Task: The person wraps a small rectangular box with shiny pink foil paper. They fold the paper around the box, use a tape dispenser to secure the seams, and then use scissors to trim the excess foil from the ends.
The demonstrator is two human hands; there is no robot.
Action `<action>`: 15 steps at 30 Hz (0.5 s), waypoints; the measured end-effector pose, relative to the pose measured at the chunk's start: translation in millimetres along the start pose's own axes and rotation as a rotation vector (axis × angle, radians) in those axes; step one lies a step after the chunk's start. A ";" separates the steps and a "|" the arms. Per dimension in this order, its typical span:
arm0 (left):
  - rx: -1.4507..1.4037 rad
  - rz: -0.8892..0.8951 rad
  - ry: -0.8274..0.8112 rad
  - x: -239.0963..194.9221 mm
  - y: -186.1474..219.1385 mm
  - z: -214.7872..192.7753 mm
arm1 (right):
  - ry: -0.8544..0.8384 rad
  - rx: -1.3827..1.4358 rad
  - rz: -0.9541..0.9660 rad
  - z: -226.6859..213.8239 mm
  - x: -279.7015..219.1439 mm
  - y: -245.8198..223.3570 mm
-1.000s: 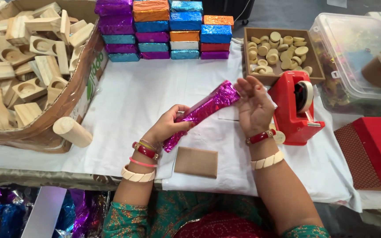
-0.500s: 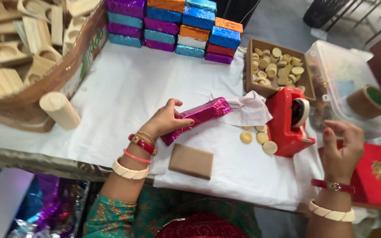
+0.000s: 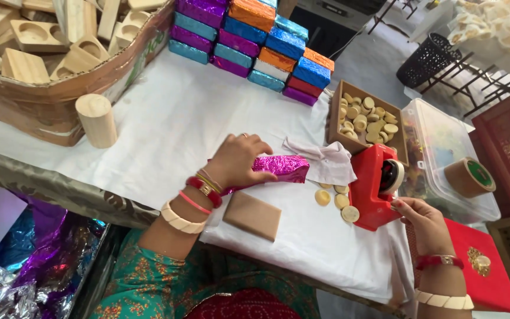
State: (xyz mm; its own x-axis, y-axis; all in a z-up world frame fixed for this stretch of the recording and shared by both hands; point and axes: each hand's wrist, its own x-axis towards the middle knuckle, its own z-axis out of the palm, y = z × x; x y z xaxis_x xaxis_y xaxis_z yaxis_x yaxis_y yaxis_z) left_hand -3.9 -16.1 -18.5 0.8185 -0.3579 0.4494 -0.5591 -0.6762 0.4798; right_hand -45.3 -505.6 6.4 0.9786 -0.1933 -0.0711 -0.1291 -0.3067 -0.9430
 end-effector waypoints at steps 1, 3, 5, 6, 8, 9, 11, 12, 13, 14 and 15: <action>-0.001 0.002 0.001 -0.7 0.9 0.0 | 0.002 -0.001 -0.001 0.1 0.6 2.2; 0.102 0.011 -0.074 -0.8 2.5 1.2 | 0.001 0.108 0.019 -0.6 2.6 6.9; 0.117 -0.033 -0.120 -0.2 1.4 0.4 | 0.019 0.158 0.003 1.3 2.6 7.4; 0.136 -0.079 -0.168 -0.2 0.7 0.6 | 0.033 0.210 -0.013 2.2 2.7 8.1; 0.123 -0.117 -0.189 -0.9 -4.9 0.5 | 0.066 0.293 -0.041 -4.7 7.6 3.8; 0.113 -0.150 -0.211 -0.4 -6.6 1.0 | 0.103 0.381 -0.071 -9.6 8.4 2.0; 0.106 -0.136 -0.180 -5.3 -15.5 6.0 | 0.079 0.346 -0.071 -0.1 1.2 -17.6; 0.102 -0.125 -0.147 -1.7 -17.4 11.2 | 0.051 0.314 -0.072 -0.9 -4.3 -27.0; 0.081 -0.071 -0.163 -1.5 -14.2 8.1 | 0.112 0.313 -0.074 -2.8 -7.5 -25.3; 0.088 -0.107 -0.167 0.1 -12.3 5.7 | 0.018 0.363 -0.007 -6.0 -8.8 -23.0; 0.098 -0.147 -0.173 -0.2 -11.0 4.5 | -0.080 0.416 0.060 -9.8 -9.8 -18.2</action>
State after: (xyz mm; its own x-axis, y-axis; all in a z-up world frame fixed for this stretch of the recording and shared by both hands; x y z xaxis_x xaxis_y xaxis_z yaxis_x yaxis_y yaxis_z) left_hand 2.6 -11.5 -27.2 0.9055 -0.3497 0.2404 -0.4233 -0.7854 0.4516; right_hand -54.0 -507.3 27.5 0.9827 -0.1215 -0.1399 -0.1269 0.1084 -0.9860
